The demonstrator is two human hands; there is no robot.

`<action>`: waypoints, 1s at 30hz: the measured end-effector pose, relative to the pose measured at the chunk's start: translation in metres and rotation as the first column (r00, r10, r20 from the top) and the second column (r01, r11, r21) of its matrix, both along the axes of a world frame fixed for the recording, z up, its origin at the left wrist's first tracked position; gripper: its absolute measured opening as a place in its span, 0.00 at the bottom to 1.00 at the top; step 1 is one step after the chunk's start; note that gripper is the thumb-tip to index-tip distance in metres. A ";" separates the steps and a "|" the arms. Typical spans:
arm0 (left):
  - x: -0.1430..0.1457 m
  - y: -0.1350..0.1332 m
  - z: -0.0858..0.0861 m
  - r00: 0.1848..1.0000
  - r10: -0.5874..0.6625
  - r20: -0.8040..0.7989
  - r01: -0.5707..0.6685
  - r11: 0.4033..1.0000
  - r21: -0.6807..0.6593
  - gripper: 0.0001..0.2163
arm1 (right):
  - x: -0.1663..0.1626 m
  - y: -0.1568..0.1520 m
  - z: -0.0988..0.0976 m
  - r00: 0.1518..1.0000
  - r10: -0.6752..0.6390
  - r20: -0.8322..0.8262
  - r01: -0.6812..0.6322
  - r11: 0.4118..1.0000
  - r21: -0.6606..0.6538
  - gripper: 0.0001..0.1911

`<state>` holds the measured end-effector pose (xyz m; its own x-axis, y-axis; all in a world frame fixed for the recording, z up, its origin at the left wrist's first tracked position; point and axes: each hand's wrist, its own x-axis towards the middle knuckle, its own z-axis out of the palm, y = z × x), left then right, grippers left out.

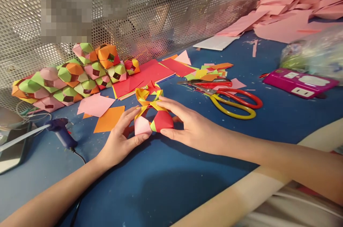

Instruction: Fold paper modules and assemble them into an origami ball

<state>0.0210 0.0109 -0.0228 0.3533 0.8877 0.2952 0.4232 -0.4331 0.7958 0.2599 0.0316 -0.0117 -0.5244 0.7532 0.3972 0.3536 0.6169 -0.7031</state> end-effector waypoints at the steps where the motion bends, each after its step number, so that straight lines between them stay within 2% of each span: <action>1: 0.001 -0.002 0.001 0.998 0.015 -0.060 -0.013 1.000 0.022 0.29 | 0.000 0.000 -0.001 1.000 0.003 0.010 -0.003 1.000 0.023 0.30; 4: 0.003 -0.006 0.002 0.976 0.047 -0.211 -0.032 0.997 0.074 0.29 | -0.002 0.000 -0.005 0.998 0.017 0.055 -0.021 0.997 0.074 0.31; 8: 0.006 -0.009 -0.001 0.963 0.051 -0.263 -0.035 0.997 0.065 0.30 | -0.008 -0.001 -0.008 0.993 0.032 0.117 -0.043 0.994 0.096 0.32; 19: 0.013 -0.010 -0.004 0.958 0.078 -0.276 -0.050 0.993 0.105 0.29 | -0.017 -0.004 -0.015 0.983 0.024 0.182 -0.050 0.989 0.138 0.33; 23: 0.012 -0.011 -0.003 0.962 0.089 -0.259 -0.046 0.985 0.168 0.30 | -0.015 -0.003 -0.013 0.987 0.045 0.153 -0.066 0.988 0.137 0.33; 30: 0.007 -0.008 -0.005 0.983 0.107 -0.149 -0.064 0.962 0.266 0.36 | -0.009 0.000 -0.011 0.996 0.078 0.043 -0.086 0.973 0.215 0.37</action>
